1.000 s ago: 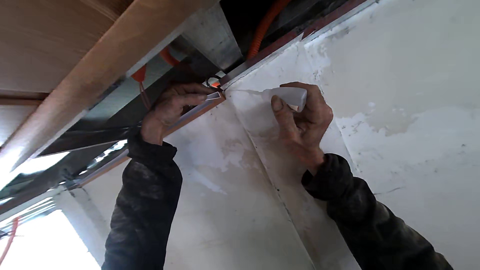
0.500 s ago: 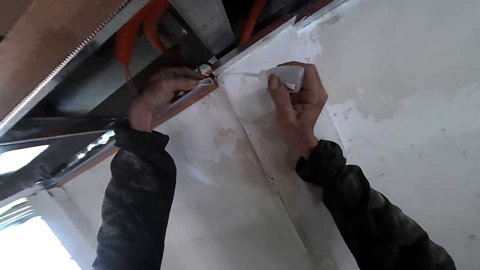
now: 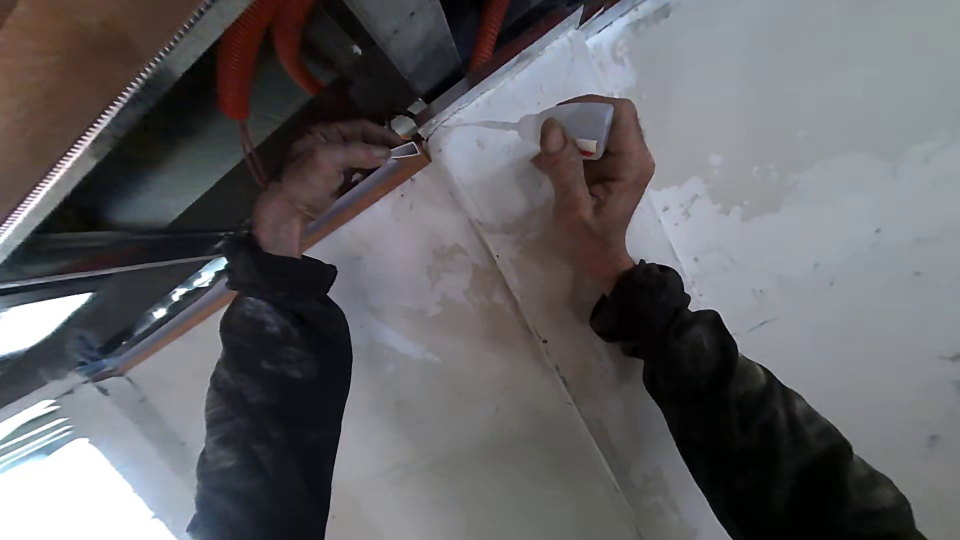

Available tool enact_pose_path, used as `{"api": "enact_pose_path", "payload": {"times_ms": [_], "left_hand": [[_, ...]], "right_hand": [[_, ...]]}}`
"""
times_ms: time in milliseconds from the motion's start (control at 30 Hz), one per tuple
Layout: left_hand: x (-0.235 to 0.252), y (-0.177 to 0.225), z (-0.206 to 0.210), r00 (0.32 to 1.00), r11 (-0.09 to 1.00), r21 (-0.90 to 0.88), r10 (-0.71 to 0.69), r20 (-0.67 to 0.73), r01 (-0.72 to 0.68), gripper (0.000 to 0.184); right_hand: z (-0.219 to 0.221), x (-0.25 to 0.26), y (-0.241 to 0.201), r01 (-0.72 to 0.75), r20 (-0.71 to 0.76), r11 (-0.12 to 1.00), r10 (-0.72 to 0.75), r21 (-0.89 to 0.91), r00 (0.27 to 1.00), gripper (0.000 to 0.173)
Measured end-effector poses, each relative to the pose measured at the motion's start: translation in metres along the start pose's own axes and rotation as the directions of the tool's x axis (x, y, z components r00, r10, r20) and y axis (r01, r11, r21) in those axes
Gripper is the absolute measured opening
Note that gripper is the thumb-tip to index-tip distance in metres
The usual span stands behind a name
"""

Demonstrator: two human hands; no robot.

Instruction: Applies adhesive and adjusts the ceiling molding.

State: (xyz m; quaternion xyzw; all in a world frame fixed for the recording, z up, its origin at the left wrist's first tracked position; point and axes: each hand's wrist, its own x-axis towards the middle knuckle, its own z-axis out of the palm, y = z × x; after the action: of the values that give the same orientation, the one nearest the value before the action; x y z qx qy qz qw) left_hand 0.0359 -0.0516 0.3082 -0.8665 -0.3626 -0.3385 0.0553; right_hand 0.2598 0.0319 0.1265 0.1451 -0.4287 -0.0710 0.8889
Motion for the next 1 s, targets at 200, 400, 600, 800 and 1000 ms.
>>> {"api": "enact_pose_path", "payload": {"times_ms": [200,400,600,800,1000], "left_hand": [[-0.0002,0.0025,0.0011,0.999,0.999,-0.010,-0.037,-0.003,0.037,0.021],[0.0017,0.0026,0.0011,0.999,0.999,0.019,-0.033,-0.013,0.033,0.021],[0.0034,-0.0047,-0.0036,0.999,1.000,-0.006,0.027,0.033,-0.027,0.021],[0.0035,-0.0041,-0.0028,0.999,0.999,-0.027,0.024,0.044,-0.023,0.022],[0.0035,-0.0020,-0.0020,0.999,1.000,-0.028,0.000,0.037,0.001,0.022]], "right_hand": [[-0.0001,0.0011,0.0017,0.007,-0.010,1.000,-0.006,0.015,1.000,0.023],[0.0010,0.0017,0.0009,-0.002,-0.008,1.000,0.002,0.021,1.000,0.022],[0.0001,0.0014,0.0026,0.000,-0.001,1.000,0.000,-0.019,1.000,0.025],[0.0010,0.0012,0.0024,0.001,-0.008,1.000,-0.001,-0.018,1.000,0.023],[0.0012,0.0010,0.0032,0.008,-0.015,1.000,-0.008,-0.013,1.000,0.023]]}}
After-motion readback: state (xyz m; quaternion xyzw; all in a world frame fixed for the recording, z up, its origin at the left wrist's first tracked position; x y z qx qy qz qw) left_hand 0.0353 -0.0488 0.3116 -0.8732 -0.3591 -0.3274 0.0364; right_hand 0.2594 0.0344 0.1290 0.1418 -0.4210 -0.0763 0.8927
